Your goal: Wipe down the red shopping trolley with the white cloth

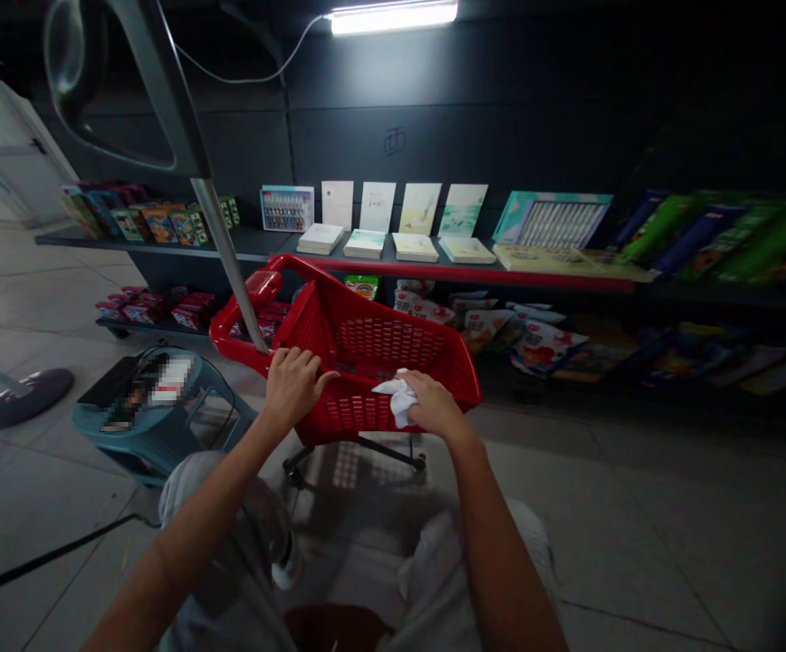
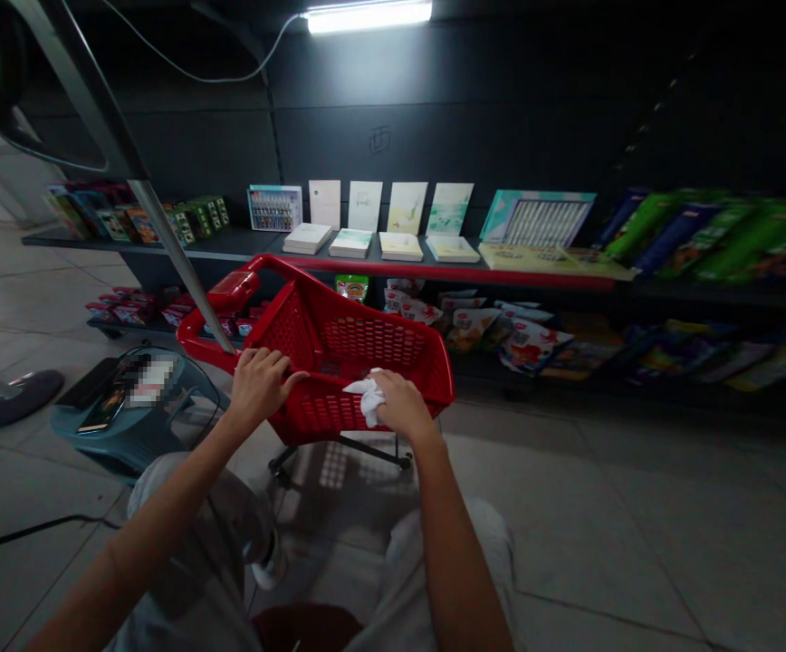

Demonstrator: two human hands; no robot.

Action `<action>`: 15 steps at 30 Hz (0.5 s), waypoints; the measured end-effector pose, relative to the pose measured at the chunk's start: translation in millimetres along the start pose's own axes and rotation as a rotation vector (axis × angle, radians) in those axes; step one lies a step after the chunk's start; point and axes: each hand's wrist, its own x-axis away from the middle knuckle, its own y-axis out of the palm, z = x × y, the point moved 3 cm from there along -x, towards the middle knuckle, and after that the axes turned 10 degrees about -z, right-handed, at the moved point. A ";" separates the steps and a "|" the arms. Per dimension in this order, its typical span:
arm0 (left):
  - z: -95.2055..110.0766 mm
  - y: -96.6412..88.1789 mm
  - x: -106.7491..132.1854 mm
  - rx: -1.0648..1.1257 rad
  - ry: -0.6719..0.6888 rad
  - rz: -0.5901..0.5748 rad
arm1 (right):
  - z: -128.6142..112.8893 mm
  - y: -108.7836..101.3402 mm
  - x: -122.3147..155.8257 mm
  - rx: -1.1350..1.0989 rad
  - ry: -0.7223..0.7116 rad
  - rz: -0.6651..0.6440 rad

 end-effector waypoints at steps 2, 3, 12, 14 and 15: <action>-2.2 1.6 0.2 0.018 -0.002 0.000 | 27.4 -7.8 9.5 -0.032 0.102 -0.031; -2.8 2.3 0.5 0.022 0.000 0.000 | 38.8 -11.0 13.6 -0.043 0.149 -0.044; -1.3 4.9 1.2 -0.007 -0.001 0.025 | -6.7 -1.5 1.5 0.102 0.172 0.129; -0.8 4.7 0.6 -0.004 -0.003 0.025 | -50.7 10.7 -10.9 0.071 -0.014 0.190; -0.7 4.4 0.4 -0.004 -0.005 0.025 | -71.6 16.8 -17.1 0.058 -0.078 0.217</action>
